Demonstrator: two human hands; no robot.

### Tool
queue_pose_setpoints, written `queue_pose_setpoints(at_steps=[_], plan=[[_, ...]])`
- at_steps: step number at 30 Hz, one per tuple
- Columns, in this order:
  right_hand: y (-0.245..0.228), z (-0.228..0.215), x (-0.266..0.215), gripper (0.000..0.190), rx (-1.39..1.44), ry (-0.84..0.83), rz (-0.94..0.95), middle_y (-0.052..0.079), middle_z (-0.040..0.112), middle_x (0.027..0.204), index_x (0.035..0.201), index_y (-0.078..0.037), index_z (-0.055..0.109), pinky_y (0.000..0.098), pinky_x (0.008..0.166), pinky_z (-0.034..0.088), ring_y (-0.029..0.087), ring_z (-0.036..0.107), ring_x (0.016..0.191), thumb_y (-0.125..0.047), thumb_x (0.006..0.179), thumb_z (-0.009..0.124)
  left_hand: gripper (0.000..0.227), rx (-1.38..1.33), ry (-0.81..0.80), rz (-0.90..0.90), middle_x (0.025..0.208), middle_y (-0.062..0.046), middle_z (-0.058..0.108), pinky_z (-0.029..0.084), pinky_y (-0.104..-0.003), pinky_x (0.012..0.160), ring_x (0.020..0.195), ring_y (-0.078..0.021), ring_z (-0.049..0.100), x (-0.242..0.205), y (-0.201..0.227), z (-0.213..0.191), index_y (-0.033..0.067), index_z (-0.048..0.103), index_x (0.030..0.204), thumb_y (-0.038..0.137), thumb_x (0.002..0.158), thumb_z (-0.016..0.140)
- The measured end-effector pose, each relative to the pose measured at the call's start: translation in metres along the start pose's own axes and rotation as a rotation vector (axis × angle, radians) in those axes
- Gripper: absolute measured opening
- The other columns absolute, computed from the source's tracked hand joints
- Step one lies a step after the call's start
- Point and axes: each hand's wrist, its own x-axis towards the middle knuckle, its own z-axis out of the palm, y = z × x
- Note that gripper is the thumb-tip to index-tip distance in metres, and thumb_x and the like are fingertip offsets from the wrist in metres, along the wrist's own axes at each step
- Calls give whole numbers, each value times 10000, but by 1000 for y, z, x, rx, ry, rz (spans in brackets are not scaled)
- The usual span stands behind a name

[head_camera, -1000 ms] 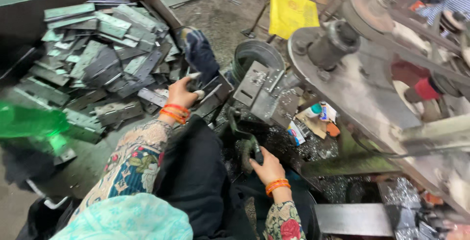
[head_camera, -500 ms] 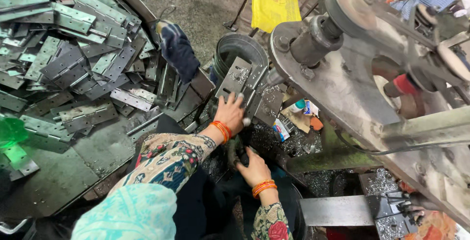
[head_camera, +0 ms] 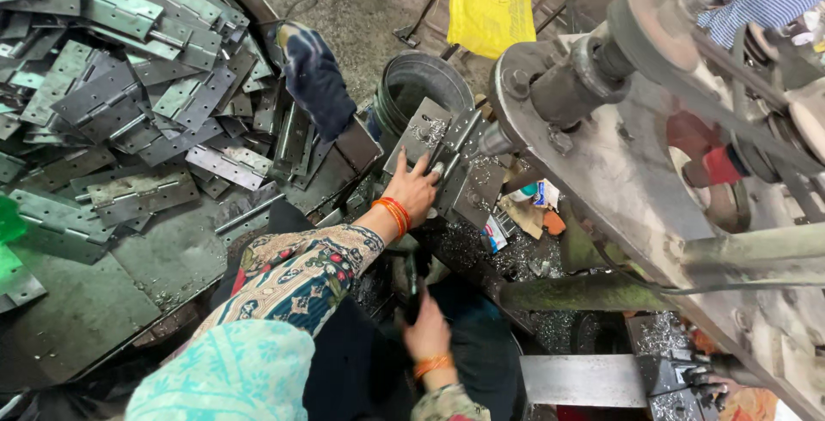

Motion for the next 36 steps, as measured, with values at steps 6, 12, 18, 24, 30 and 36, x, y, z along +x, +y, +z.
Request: queue_pose_setpoints(at_steps=[6, 12, 18, 24, 30, 36], plan=[[30, 45, 3, 838, 107, 131, -96, 161, 646, 1339, 1490, -166, 439, 469, 942, 540, 380, 630, 1200, -420, 773, 788, 311, -26, 204, -23, 1420, -57, 582, 180, -804, 1098, 1466, -379, 321, -18, 13, 0, 145, 787, 1063, 297, 920, 557], [8, -35, 21, 787, 5, 25, -171, 180, 649, 1322, 1475, -154, 476, 461, 990, 534, 373, 632, 1209, -368, 779, 773, 323, -41, 166, -128, 1380, -53, 600, 161, -819, 1100, 1470, -392, 333, -10, 14, 4, 153, 788, 1060, 318, 955, 532], [-9, -62, 31, 705, -84, -69, -29, 160, 682, 1284, 1464, -216, 530, 470, 971, 546, 372, 659, 1168, -394, 812, 731, 340, -3, 120, -195, 1377, -83, 595, 150, -817, 1099, 1464, -414, 324, 15, 17, -7, 168, 768, 1154, 306, 961, 524], [22, 36, 7, 728, 184, 264, -138, 181, 690, 1255, 1404, -148, 539, 476, 910, 558, 380, 668, 1142, -440, 779, 772, 360, -21, 159, -216, 1411, -95, 569, 171, -799, 1102, 1456, -409, 324, 22, 17, -3, 142, 767, 1155, 317, 968, 514], [25, 21, 13, 764, 138, 82, -45, 197, 663, 1275, 1457, -145, 493, 488, 949, 531, 397, 633, 1179, -430, 806, 775, 328, -19, 245, -207, 1386, -104, 589, 198, -799, 1096, 1454, -420, 338, 10, 21, 6, 134, 782, 1103, 280, 940, 538], [8, -62, 35, 675, -32, -23, -80, 173, 661, 1338, 1445, -167, 546, 468, 992, 540, 371, 643, 1218, -472, 868, 720, 287, -122, 214, -238, 1310, -63, 624, 179, -801, 1127, 1477, -395, 347, 30, 22, 12, 141, 789, 1065, 234, 946, 546]])
